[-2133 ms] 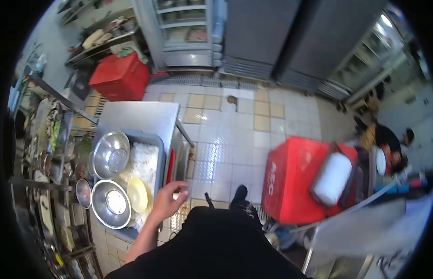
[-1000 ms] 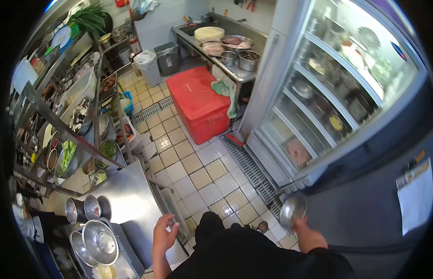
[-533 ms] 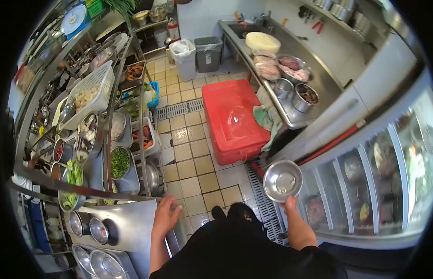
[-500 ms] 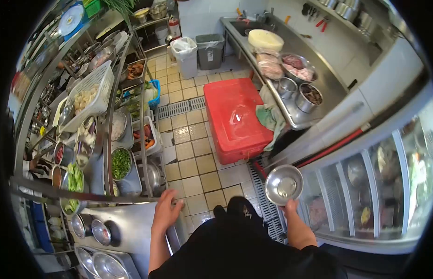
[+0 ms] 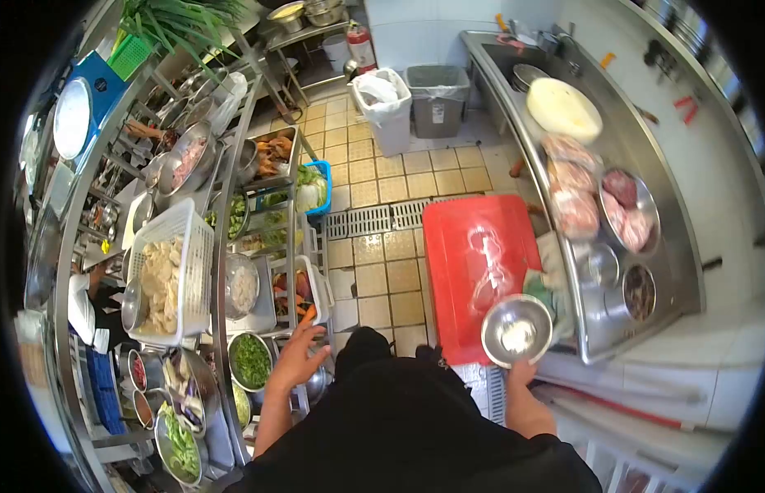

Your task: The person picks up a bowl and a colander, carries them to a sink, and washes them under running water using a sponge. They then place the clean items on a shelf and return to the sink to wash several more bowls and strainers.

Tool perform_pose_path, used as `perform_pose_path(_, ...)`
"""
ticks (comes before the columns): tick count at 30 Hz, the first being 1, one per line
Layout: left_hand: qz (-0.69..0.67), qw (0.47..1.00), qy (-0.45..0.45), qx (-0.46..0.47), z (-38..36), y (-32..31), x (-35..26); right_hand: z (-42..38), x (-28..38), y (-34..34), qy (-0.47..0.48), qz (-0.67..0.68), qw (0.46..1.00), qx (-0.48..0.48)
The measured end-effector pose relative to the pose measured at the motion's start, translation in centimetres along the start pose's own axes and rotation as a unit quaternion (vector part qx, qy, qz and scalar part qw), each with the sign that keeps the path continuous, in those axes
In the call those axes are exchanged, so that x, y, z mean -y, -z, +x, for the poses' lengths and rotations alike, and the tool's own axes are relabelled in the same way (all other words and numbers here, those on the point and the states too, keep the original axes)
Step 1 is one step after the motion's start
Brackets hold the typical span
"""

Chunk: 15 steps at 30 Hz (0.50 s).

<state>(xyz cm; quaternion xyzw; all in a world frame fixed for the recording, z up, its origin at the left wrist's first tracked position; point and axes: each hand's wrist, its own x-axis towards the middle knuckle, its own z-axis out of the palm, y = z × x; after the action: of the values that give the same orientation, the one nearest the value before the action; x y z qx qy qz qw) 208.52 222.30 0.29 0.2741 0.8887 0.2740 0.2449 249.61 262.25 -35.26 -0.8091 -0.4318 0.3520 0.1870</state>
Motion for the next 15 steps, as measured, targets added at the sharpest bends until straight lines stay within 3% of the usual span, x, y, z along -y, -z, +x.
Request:
perform_pose_path(3, -0.023, 0.999, 0.035, -0.028, 7.1, 2.9, 2.7, -4.9, 19.5, -10.6, 0.089, 0.226, 0.965, 0.101)
perform_pose_path(5, 0.021, 0.998, -0.013, -0.054, 12.7, 3.8, 6.7, -4.2, 27.7, -19.0, 0.089, 0.252, 0.955, 0.133)
perform_pose_path(7, 0.065, 0.996, -0.016, -0.055, 18.5, 5.7, 8.2, -8.2, 35.3, -22.8, 0.073, 0.303, 0.931, 0.188)
perform_pose_path(8, 0.013, 0.999, 0.009, -0.038, 22.2, 6.3, 9.4, -9.8, 38.6, -24.1, 0.07, 0.362, 0.899, 0.237)
perform_pose_path(9, -0.041, 0.998, 0.032, -0.025, 26.4, 7.0, 10.3, -9.8, 40.5, -26.2, 0.068, 0.361, 0.899, 0.237)
perform_pose_path(10, -0.097, 0.987, 0.129, 0.022, 30.9, 8.3, 10.9, -10.2, 41.6, -28.5, 0.049, 0.385, 0.893, 0.227)
perform_pose_path(11, -0.088, 0.986, 0.134, 0.035, 33.9, 9.1, 13.5, -10.6, 41.3, -30.5, 0.021, 0.408, 0.888, 0.211)
perform_pose_path(12, -0.339, 0.929, 0.146, -0.001, 38.2, 9.9, 17.0, -10.3, 41.2, -32.0, 0.016, 0.379, 0.904, 0.197)
perform_pose_path(13, -0.569, 0.808, 0.15, -0.021, 44.2, 10.5, 19.3, -8.8, 39.8, -34.0, 0.006, 0.392, 0.906, 0.161)
perform_pose_path(15, -0.648, 0.704, 0.256, -0.134, 53.4, 12.3, 24.2, -7.0, 37.1, -35.4, 0.096, 0.305, 0.946, 0.048)
